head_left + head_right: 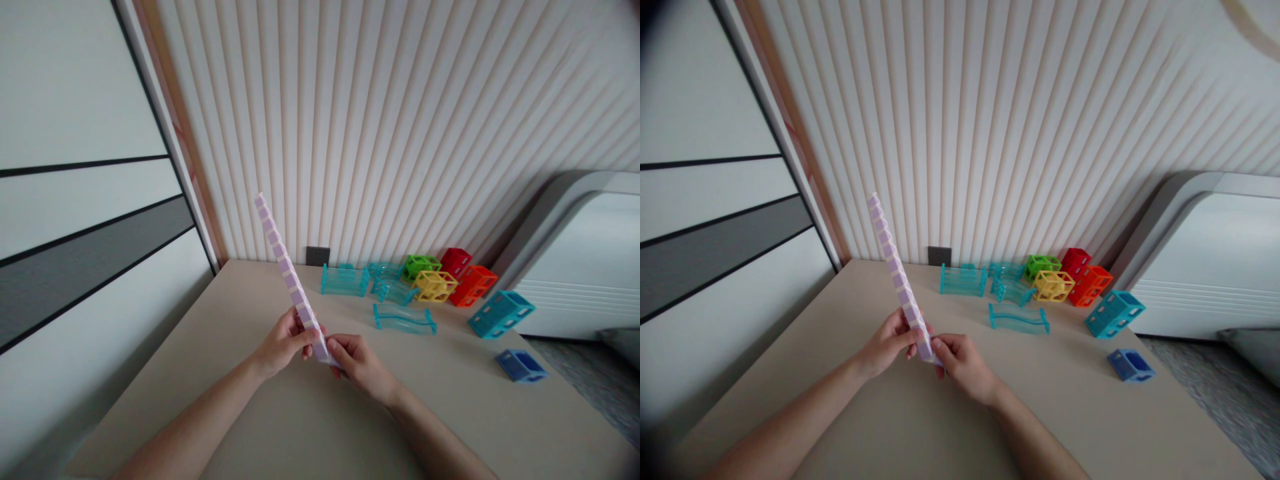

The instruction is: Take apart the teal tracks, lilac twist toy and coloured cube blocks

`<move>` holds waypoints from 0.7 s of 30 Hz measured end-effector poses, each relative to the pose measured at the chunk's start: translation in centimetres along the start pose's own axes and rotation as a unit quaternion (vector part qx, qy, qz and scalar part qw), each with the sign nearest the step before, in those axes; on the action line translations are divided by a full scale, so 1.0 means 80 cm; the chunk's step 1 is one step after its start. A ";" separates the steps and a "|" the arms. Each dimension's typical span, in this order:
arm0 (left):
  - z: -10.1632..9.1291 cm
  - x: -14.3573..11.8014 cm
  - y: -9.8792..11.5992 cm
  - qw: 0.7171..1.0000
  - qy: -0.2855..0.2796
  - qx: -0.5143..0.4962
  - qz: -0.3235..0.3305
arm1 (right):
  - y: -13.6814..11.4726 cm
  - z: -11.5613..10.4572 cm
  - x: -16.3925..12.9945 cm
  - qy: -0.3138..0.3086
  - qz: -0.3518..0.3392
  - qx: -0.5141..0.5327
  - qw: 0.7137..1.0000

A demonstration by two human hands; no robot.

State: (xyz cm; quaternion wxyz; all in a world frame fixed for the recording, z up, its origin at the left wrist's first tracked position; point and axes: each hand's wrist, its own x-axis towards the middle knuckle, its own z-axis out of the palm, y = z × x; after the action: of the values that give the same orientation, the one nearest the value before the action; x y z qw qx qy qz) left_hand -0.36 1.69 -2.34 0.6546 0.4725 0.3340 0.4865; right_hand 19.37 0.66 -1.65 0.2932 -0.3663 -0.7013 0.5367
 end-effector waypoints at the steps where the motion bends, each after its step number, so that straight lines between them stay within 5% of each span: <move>1: 0.000 0.001 0.000 1.000 0.015 -0.006 0.007 | 0.002 0.001 0.000 0.026 -0.017 -0.025 0.999; 9: 0.014 0.002 -0.002 0.990 0.094 -0.089 0.055 | 0.017 0.008 -0.006 0.200 -0.101 -0.197 0.955; 21: 0.011 -0.003 -0.005 0.991 0.092 -0.062 0.075 | 0.014 0.006 0.000 0.191 -0.144 -0.231 0.943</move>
State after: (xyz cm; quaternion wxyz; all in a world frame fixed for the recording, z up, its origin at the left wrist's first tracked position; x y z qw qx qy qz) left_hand 0.47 1.18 -2.48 0.6108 0.4079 0.3251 0.5956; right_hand 19.24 0.61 -2.86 0.4030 -0.4148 -0.7823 0.2316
